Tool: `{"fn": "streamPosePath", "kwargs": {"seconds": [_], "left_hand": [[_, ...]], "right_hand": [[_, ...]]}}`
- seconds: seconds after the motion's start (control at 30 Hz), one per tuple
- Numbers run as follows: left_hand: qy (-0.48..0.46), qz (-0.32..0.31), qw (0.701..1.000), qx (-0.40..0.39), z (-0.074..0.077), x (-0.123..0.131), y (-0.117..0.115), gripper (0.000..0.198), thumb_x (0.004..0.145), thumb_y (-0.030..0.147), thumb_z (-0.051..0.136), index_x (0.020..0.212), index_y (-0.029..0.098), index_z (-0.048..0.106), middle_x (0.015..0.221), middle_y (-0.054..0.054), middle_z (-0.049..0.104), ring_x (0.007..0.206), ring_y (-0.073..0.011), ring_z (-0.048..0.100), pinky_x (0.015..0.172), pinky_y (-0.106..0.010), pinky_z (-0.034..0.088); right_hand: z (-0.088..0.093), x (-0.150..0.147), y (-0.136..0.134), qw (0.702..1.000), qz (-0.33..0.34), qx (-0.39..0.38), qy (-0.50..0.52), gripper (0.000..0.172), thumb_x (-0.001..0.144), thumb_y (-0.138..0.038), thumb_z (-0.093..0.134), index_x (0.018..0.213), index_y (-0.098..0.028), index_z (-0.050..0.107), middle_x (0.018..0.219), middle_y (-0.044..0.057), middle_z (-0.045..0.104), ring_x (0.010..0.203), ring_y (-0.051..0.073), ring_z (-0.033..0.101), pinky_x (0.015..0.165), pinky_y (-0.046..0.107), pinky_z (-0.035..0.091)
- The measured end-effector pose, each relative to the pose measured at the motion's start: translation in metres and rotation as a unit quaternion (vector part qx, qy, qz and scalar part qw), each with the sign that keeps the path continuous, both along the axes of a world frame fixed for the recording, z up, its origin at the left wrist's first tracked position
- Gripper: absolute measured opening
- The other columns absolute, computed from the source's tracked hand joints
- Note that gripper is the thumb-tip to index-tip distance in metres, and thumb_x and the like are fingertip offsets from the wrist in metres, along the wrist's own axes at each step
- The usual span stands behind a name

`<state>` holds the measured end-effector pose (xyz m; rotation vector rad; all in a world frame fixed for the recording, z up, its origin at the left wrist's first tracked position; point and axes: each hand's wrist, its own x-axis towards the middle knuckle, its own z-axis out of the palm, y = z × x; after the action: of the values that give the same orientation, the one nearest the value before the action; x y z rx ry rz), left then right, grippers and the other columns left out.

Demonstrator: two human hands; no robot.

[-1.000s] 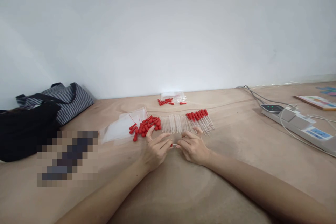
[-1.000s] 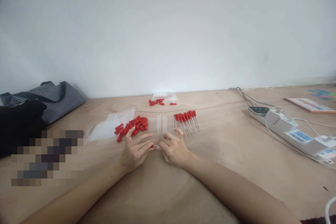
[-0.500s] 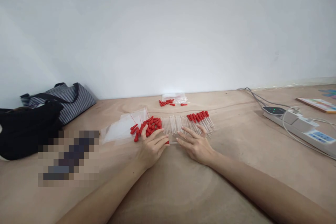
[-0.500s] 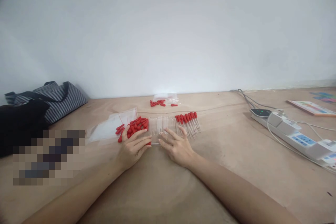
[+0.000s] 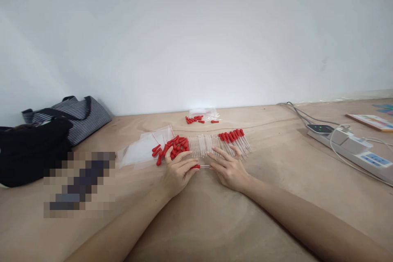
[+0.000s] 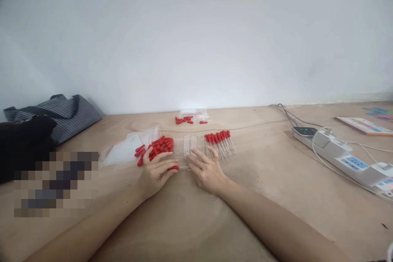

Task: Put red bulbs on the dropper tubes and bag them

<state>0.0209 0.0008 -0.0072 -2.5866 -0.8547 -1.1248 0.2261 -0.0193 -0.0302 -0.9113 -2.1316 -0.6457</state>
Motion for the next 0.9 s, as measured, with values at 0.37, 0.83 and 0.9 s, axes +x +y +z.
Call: {"fn": "streamPosePath", "kwargs": {"seconds": [0.37,0.83,0.9], "left_hand": [[-0.021,0.006,1.0,-0.011,-0.001,0.002,-0.003,0.013,0.081,0.028,0.053,0.075,0.027,0.065,0.076,0.004,0.07,0.085,-0.0195,0.061,0.1,-0.053,0.008],[0.057,0.136,0.988,-0.052,-0.011,-0.013,0.014,0.016,0.074,0.033,0.057,0.087,0.024,0.062,0.105,-0.007,0.061,0.104,-0.0286,0.049,0.091,-0.059,0.016],[0.052,0.134,0.988,-0.055,-0.012,-0.013,0.013,0.013,0.074,0.032,0.057,0.084,0.024,0.062,0.104,-0.007,0.061,0.104,-0.0282,0.048,0.091,-0.059,0.016]], "right_hand": [[0.001,0.0,-0.001,0.999,-0.008,-0.051,-0.01,0.016,0.081,-0.024,0.048,0.076,-0.023,0.063,0.103,0.002,0.062,0.104,0.019,0.047,0.095,0.044,0.011],[0.007,0.054,0.037,0.908,-0.315,-0.126,0.247,0.025,0.074,-0.032,0.049,0.056,-0.019,0.06,0.076,0.006,0.061,0.081,0.023,0.048,0.079,0.046,0.021],[0.007,0.062,0.039,0.889,-0.344,-0.163,0.257,0.024,0.072,-0.033,0.049,0.056,-0.019,0.06,0.076,0.007,0.06,0.08,0.024,0.047,0.077,0.045,0.022]]}}
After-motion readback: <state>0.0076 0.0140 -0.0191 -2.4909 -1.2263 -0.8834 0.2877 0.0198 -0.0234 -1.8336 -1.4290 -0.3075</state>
